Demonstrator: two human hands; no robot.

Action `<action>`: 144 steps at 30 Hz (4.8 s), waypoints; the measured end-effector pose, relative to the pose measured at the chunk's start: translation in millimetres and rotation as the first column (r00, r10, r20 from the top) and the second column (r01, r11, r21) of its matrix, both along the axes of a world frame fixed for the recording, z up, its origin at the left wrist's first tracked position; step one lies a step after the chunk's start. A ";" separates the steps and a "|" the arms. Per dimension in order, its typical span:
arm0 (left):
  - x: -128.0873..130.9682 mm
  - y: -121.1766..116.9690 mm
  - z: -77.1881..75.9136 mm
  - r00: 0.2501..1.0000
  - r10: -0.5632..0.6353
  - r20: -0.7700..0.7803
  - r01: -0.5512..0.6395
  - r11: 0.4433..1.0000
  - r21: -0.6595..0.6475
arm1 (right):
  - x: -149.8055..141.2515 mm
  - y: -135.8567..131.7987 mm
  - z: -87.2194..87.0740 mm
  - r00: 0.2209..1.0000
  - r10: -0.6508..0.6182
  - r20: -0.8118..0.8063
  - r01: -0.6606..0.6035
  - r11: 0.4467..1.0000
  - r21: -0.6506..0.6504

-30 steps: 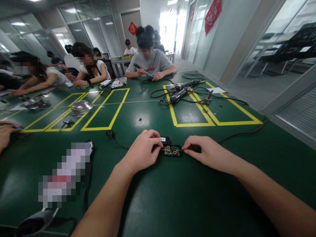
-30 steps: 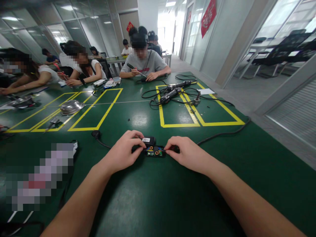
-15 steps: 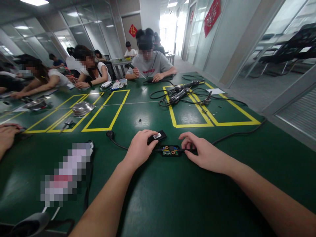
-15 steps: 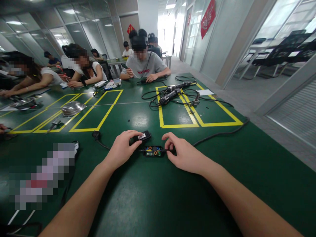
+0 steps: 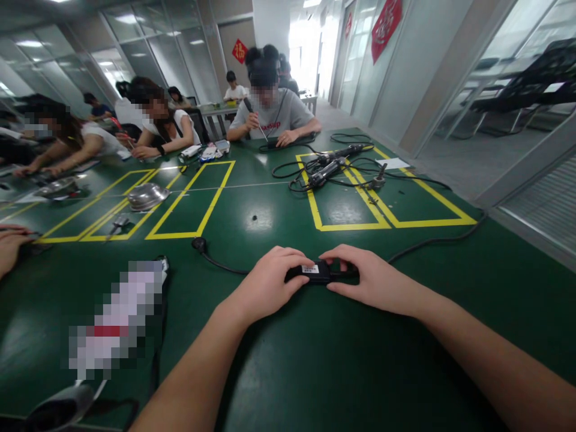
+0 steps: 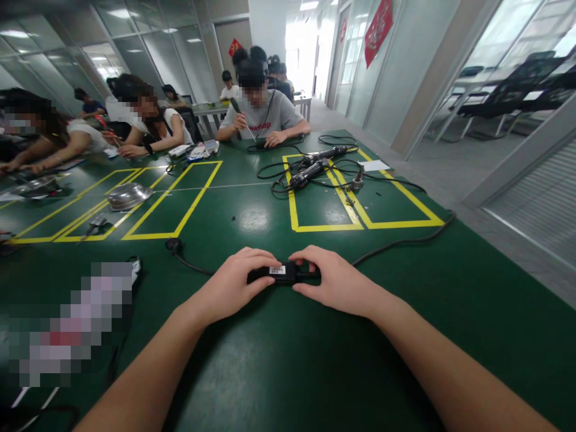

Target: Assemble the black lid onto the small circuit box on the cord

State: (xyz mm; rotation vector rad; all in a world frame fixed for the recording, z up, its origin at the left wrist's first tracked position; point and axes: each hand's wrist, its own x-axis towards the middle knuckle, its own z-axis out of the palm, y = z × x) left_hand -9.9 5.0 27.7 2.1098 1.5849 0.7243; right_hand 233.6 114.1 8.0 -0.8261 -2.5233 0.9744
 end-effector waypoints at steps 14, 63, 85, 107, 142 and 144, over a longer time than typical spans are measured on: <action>3.6 1.9 -7.5 0.999 -0.020 -0.045 0.021 1.000 0.015 | -5.3 -2.6 5.0 1.000 0.014 -0.021 -0.015 0.999 -0.031; -15.8 -3.4 16.3 0.967 0.070 -0.245 -0.134 0.957 -0.257 | 6.2 -1.1 22.5 0.990 0.032 0.137 -0.044 0.995 0.090; -19.2 -2.7 14.5 0.966 0.085 -0.245 -0.108 0.991 -0.083 | 7.8 -1.6 27.8 0.994 0.003 0.110 -0.017 0.992 0.129; -21.3 2.6 2.1 0.978 0.125 -0.164 -0.116 0.991 0.065 | 11.1 11.8 18.1 0.986 0.002 0.170 -0.013 0.998 0.063; -3.8 2.3 3.1 0.997 0.040 -0.071 -0.042 0.999 -0.034 | -0.6 -1.2 11.4 0.999 0.004 0.032 -0.004 1.000 0.007; -2.8 2.6 -0.2 0.996 0.034 -0.083 -0.036 0.999 -0.018 | -0.8 0.0 9.9 1.000 0.010 0.019 -0.010 1.000 0.015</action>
